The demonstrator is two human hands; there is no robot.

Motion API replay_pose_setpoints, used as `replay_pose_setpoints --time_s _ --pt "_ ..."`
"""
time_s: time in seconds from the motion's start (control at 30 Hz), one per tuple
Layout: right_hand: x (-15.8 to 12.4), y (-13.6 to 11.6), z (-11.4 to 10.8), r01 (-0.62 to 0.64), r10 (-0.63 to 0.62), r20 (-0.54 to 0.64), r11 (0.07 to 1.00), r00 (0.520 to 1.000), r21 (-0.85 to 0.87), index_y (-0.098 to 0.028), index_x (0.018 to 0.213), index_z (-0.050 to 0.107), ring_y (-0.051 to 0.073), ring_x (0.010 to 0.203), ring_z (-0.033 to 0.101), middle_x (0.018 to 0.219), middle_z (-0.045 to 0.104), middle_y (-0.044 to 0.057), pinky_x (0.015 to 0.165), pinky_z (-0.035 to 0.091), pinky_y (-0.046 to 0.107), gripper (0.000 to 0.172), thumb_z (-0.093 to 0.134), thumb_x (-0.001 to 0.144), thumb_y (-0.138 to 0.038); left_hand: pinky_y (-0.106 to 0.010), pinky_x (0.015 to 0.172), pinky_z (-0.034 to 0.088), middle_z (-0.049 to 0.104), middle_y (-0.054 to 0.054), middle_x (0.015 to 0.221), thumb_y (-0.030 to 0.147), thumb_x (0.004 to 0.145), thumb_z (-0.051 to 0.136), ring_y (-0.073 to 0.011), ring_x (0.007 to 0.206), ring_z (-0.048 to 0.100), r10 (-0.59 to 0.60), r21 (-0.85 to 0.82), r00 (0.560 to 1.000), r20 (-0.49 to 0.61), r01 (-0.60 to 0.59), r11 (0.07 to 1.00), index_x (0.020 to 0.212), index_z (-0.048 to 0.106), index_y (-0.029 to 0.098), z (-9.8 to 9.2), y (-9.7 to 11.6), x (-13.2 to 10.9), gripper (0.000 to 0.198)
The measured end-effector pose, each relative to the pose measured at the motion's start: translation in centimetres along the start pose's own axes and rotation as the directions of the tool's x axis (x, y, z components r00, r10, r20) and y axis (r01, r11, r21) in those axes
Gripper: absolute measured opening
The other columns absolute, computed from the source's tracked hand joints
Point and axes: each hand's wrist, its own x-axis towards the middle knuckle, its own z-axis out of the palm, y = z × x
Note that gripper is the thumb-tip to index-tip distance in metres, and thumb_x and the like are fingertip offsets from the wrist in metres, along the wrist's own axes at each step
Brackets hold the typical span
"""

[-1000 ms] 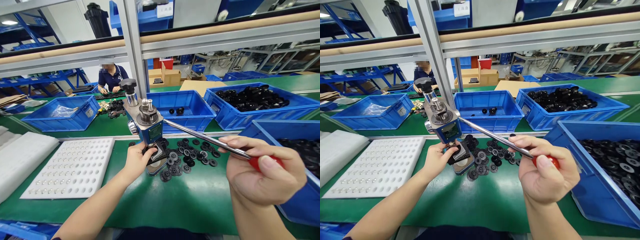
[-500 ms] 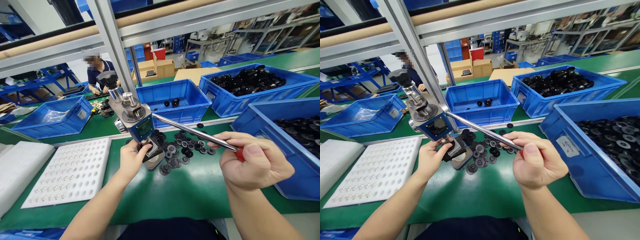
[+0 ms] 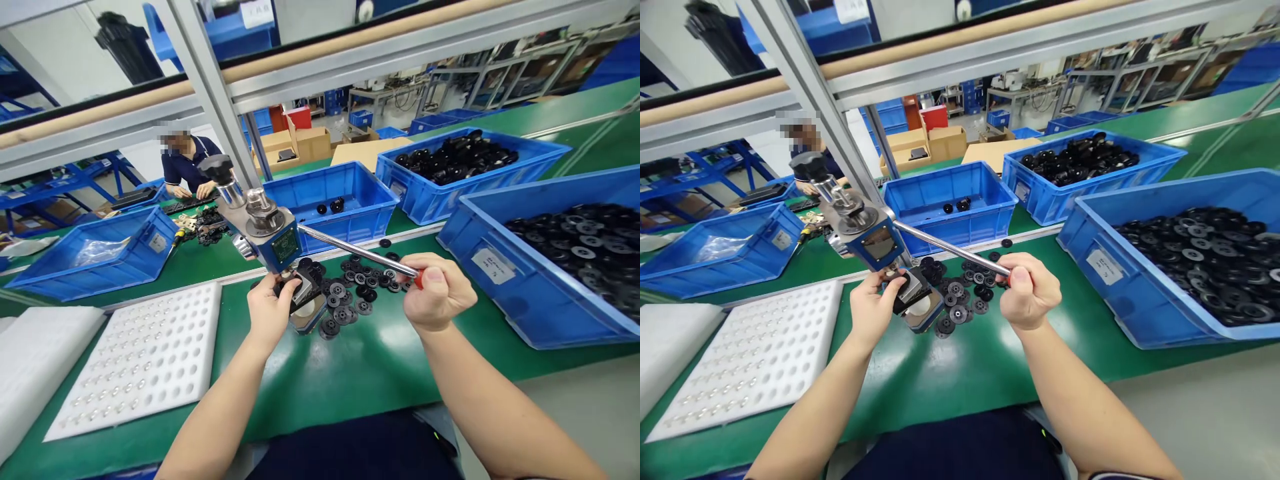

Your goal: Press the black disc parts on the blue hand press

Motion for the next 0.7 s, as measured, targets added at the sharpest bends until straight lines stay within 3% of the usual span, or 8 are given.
replay_pose_setpoints --time_s 0.27,0.7 --pt "-0.2 -0.6 -0.4 0.031 -0.030 0.073 0.999 0.997 -0.020 -0.019 0.071 0.063 0.013 0.048 0.055 0.062 0.061 0.001 0.049 0.042 0.030 0.028 0.047 0.092 -0.028 -0.029 0.077 0.052 0.077 -0.008 0.087 0.035 0.090 0.060 -0.0223 0.085 0.072 0.084 0.014 0.996 -0.005 -0.084 0.996 0.096 0.070 0.018 0.5 -0.4 -0.3 0.021" --pt "-2.3 0.7 -0.5 -0.006 0.020 0.182 0.997 0.983 -0.079 -0.019 0.071 0.061 0.013 0.050 0.052 0.059 0.058 0.000 0.052 0.043 0.028 0.033 0.040 0.095 -0.028 -0.031 0.078 0.053 0.078 -0.008 0.094 0.039 0.089 0.060 -0.0239 0.088 0.074 0.083 -0.013 0.996 -0.035 -0.084 0.996 0.098 0.069 0.019 0.9 -1.0 -0.2 0.024"
